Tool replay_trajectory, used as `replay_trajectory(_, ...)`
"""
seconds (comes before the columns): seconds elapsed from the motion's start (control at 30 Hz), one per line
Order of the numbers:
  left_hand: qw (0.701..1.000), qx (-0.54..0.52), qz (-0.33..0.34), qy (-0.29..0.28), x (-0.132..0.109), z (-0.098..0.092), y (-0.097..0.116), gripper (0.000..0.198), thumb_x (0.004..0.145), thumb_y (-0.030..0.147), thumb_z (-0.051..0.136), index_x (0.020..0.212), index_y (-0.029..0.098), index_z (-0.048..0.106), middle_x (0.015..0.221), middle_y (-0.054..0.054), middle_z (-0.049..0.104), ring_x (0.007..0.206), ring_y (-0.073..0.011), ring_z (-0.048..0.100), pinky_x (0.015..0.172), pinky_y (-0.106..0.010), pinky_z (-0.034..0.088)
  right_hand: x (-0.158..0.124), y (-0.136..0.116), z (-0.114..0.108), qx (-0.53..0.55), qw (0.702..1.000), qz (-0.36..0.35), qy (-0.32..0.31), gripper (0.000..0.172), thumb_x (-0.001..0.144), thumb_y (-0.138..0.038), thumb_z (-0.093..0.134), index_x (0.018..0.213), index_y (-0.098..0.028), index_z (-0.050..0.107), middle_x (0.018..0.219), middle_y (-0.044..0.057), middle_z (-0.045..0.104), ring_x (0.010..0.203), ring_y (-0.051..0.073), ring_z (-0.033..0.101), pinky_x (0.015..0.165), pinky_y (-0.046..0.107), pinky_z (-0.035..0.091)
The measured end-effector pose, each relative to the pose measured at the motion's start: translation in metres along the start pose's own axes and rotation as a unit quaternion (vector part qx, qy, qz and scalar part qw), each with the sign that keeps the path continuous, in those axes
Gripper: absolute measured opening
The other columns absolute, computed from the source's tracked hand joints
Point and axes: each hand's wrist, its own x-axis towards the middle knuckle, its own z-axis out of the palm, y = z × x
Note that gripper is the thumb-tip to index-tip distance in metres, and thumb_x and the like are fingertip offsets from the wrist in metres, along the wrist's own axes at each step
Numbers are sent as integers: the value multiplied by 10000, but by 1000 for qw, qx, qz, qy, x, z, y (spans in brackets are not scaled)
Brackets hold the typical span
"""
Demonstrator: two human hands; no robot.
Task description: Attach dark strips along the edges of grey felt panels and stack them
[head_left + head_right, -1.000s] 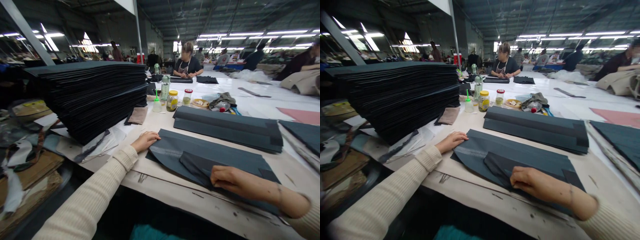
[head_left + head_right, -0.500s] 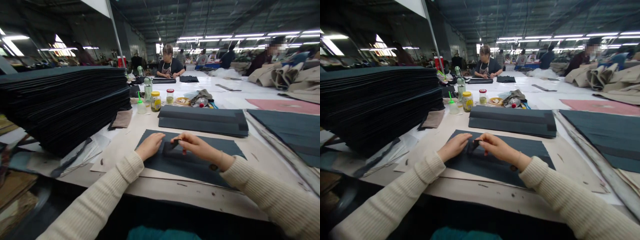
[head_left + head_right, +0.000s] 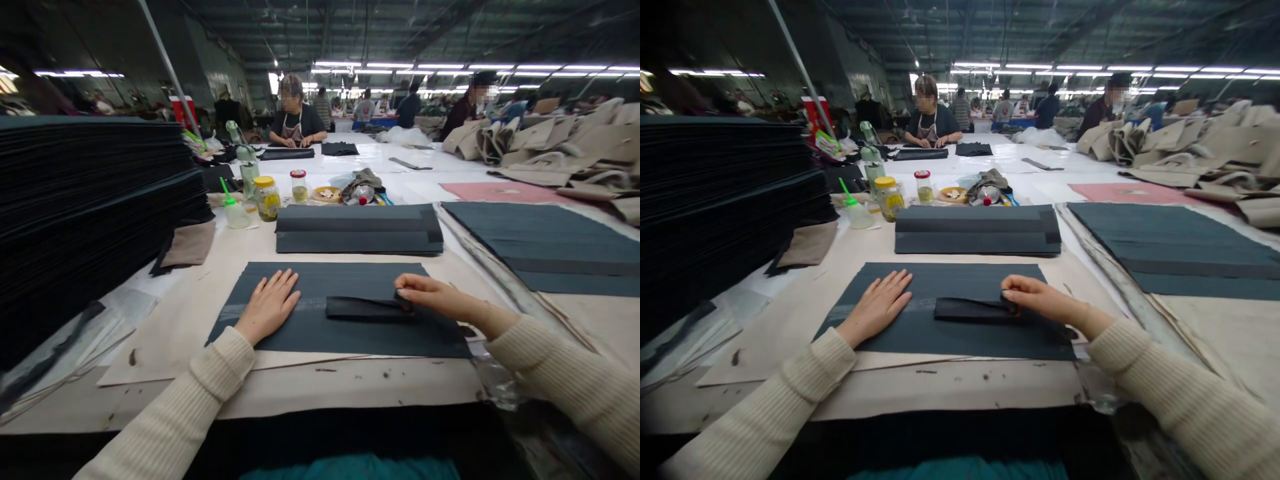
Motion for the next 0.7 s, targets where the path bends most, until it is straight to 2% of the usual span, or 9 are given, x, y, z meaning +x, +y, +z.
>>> replay_trajectory(0.1, 1000, 14, -1, -2, 1, 2, -1, 509, 896, 442, 209, 1349, 228, 305, 1425, -22, 281, 1311, -211, 237, 1051, -443, 204, -56, 24, -65, -38, 991, 34, 127, 282, 783, -443, 533, 848, -169, 516, 690, -3, 469, 637, 91, 443, 622, 247, 373)
replay_trajectory(0.2, 1000, 28, -1, -1, 3, 5, -3, 511, 892, 439, 216, 1347, 228, 309, 1423, -19, 285, 1309, -214, 242, 1049, -444, 208, -108, 38, -119, -23, 960, 80, 266, 235, 765, -393, 575, 844, -174, 540, 689, -2, 471, 630, 79, 440, 617, 251, 347)
replay_trajectory(0.27, 999, 35, 0, -1, 4, 7, -4, 514, 890, 439, 214, 1350, 228, 304, 1423, -20, 285, 1311, -215, 238, 1048, -445, 209, -134, 46, -147, 5, 933, 105, 344, 136, 779, -300, 576, 831, -177, 553, 710, 12, 493, 648, 81, 464, 625, 255, 347)
replay_trajectory(0.33, 999, 40, 1, -4, 5, 8, -5, 517, 889, 437, 208, 1354, 227, 294, 1426, -22, 278, 1312, -217, 236, 1045, -446, 214, -154, 54, -168, 24, 901, 125, 415, 30, 804, -198, 538, 819, -183, 559, 733, 27, 513, 670, 82, 489, 639, 254, 353)
replay_trajectory(0.4, 999, 47, 2, -7, 6, 10, -7, 522, 888, 434, 203, 1358, 222, 287, 1428, -27, 273, 1311, -220, 238, 1042, -447, 219, -171, 63, -186, 27, 871, 140, 469, 83, 820, -136, 496, 796, -189, 554, 730, 26, 516, 664, 76, 498, 643, 245, 358)
replay_trajectory(0.57, 999, 51, 4, -11, 8, 14, -13, 531, 879, 433, 208, 1363, 226, 276, 1430, -29, 267, 1309, -240, 240, 1035, -458, 228, -213, 87, -225, 23, 820, 151, 551, 158, 822, -101, 452, 713, -194, 518, 675, 29, 484, 602, 96, 477, 603, 240, 379)
replay_trajectory(0.7, 999, 49, 2, -20, 8, 17, -13, 550, 872, 438, 190, 1371, 217, 256, 1435, -27, 255, 1318, -236, 214, 1043, -457, 212, -227, 102, -237, 14, 788, 166, 592, 185, 828, -102, 418, 678, -200, 465, 649, 25, 459, 550, 102, 444, 610, 243, 406)
